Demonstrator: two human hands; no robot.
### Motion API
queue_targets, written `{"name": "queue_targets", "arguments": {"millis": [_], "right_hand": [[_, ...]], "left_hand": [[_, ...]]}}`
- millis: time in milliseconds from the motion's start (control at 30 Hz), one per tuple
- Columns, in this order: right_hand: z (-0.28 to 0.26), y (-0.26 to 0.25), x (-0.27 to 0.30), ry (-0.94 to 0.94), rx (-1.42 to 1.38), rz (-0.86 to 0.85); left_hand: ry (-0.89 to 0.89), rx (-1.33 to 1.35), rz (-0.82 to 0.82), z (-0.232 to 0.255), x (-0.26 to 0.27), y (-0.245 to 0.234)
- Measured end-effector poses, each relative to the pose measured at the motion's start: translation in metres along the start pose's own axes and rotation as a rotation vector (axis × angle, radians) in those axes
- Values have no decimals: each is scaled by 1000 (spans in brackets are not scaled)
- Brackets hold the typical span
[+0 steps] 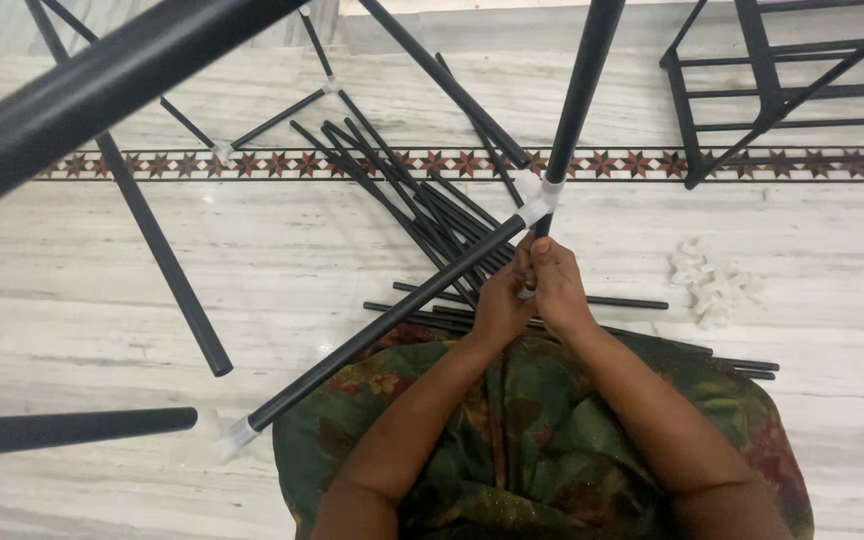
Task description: The person sits on the floor and assembles a black metal frame by inserting rods into white plastic connectors. They pick up rods and connectors from the floor, align them, and press them together to form the structure.
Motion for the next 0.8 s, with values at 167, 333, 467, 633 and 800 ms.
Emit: {"name": "queue_targets", "arguments": {"millis": [167,333,467,633,800], "right_hand": [[-32,-17,-1,172,-112,-416],[-27,-26,-21,130,-69,-370],[-9,-29,-32,-5,40,-234],[-6,-36,-44,-138,90,-130],[16,-37,-53,-245,228,-54]], "left_hand": [[-325,44,-526,-65,5,24],[-301,137,-333,-77,-13,1],[-220,298,-189,-56,-10,-28],[-205,571,245,-51,-47,-110],[-196,849,412,-54,-51,-142]]}}
Point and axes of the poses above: each hand's wrist, its own x-axis away from the middle knuckle, its own y-axis out of the palm, z = x × y, the point moved 9 cm from there along -x, towards the middle knuckle, and after that the axes turned 13 degrees about z, right-handed, at the moved point
